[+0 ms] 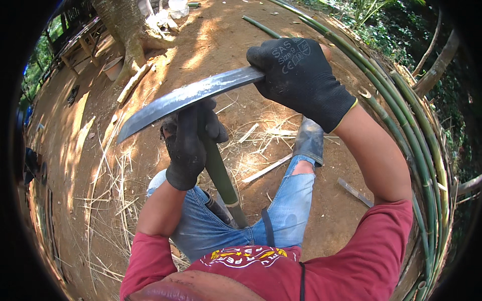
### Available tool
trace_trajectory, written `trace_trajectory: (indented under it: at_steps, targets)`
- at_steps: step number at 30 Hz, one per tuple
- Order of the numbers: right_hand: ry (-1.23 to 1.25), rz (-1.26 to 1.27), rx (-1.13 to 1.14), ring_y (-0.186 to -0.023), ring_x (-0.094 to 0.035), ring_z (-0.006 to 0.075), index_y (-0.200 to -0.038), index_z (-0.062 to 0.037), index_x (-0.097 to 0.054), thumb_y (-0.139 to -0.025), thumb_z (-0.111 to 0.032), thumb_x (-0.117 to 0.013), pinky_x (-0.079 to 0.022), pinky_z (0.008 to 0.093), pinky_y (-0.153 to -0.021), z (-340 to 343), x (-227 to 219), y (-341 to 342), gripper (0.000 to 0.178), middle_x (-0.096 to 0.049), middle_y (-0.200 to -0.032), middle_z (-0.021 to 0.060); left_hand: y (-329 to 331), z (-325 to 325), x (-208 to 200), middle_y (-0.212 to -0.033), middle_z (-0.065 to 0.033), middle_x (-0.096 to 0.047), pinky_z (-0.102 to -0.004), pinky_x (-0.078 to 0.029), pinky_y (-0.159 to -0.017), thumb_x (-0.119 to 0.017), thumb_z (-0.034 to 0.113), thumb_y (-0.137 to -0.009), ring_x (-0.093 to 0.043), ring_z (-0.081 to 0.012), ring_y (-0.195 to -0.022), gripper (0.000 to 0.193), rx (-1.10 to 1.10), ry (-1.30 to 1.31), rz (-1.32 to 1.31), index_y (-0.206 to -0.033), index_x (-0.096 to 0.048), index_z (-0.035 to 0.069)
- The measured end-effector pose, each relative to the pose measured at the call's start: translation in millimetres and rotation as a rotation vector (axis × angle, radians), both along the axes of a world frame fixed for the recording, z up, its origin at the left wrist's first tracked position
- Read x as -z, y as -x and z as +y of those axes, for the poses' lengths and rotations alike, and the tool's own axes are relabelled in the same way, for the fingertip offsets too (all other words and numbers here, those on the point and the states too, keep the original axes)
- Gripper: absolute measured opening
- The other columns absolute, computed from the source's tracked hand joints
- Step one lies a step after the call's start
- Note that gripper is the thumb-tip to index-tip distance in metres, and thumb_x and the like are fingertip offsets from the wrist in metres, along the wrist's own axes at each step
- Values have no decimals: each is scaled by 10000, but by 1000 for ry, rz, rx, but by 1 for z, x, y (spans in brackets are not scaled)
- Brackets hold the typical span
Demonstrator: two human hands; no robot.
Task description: The person sits on the ground and uses a large machete to split a long bamboo pole into thin strips. They hold the bamboo with one hand and strike it with the machete to separate the layers, occasionally inspecting the blade and the resulting strips.
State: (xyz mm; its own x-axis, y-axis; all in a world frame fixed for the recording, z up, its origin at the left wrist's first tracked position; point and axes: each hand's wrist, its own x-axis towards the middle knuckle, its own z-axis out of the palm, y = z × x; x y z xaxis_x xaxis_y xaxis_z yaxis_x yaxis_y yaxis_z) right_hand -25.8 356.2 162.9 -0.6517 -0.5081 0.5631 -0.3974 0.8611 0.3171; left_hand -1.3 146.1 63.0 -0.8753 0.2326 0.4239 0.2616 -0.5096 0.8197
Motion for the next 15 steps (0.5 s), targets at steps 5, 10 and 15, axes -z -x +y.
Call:
trace_trajectory:
  at_steps: [5, 10, 15]
  targets:
    - [18, 83, 534, -729, -647, 354, -853, -110, -674, -880, -270, -544, -515, 459, -647, 101, 1, 13, 208, -638, -723, 161, -16, 13, -19, -606, -68, -531, -314, -518, -495, -392, 375, -1036, -532, -138, -499, 410, 58, 36, 2, -972, -561, 7]
    - [405, -183, 252, -712, -661, 341, -874, -76, -701, -835, -193, -638, -522, 410, -646, 26, 4, -44, 139, -666, -783, 173, -12, 8, -16, -615, -74, -542, -329, -513, -494, -396, 383, -1035, -528, -148, -496, 426, 103, 11, -33, -1000, -572, -3]
    - [447, -39, -110, -656, -659, 300, -835, -97, -676, -766, -189, -711, -511, 410, -587, -12, -1, -62, 121, -629, -713, 117, -11, 9, -13, -695, -112, -568, -368, -512, -510, -420, 404, -1026, -545, -183, -543, 440, 141, -28, -22, -1035, -569, -10]
